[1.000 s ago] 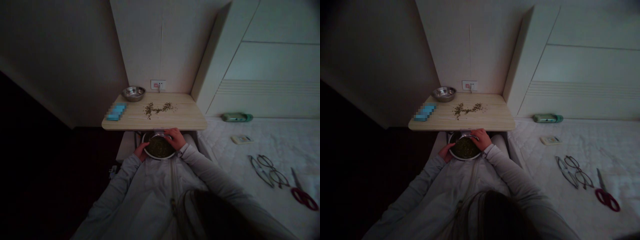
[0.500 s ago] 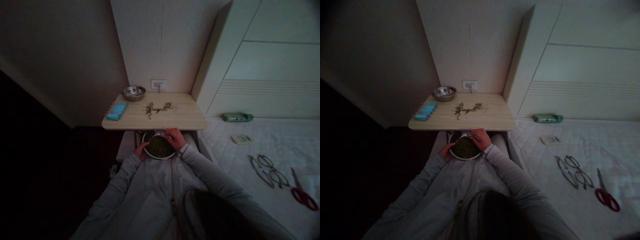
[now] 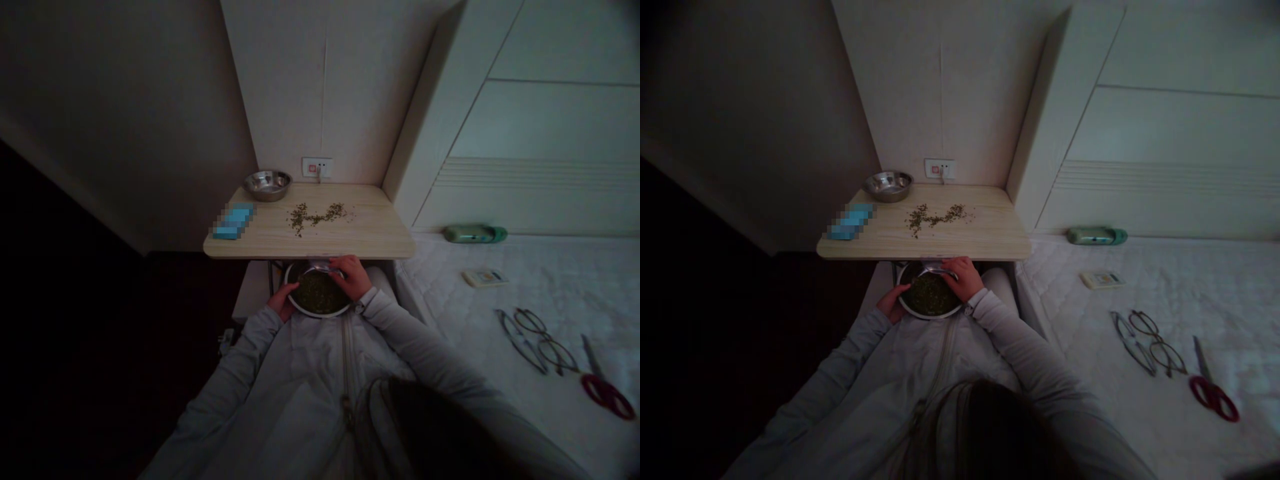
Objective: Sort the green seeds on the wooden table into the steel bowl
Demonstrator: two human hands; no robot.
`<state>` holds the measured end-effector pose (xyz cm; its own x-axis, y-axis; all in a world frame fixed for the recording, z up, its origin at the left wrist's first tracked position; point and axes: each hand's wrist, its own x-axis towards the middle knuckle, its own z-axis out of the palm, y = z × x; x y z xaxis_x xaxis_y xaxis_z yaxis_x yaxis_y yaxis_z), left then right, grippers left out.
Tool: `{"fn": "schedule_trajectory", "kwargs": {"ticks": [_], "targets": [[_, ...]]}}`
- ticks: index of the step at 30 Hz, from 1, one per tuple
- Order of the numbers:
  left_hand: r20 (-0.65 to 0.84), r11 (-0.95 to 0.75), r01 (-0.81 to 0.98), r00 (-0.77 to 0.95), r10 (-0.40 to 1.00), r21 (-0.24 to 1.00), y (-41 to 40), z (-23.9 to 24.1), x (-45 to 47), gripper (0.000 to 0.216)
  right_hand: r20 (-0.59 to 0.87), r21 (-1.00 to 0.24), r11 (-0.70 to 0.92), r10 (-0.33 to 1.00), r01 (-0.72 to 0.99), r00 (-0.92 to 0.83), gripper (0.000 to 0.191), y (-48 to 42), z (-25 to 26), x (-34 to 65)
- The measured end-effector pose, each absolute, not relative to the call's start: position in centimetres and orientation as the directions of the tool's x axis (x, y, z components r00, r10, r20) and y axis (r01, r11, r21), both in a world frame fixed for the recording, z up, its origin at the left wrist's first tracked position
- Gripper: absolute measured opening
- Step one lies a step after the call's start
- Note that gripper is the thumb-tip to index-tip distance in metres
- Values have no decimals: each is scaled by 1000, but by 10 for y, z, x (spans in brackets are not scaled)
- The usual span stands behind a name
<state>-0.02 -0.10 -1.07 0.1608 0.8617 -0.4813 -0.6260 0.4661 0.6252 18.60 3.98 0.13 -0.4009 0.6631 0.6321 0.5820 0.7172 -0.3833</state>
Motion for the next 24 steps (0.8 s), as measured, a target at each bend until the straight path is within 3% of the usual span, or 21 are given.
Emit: {"fn": "schedule_trajectory", "kwargs": {"ticks": [24], "targets": [[-465,470,-594,177,868,653,0,-13,-1,20,633,-401,715,668,573,-391,17,41,-3,187]]}}
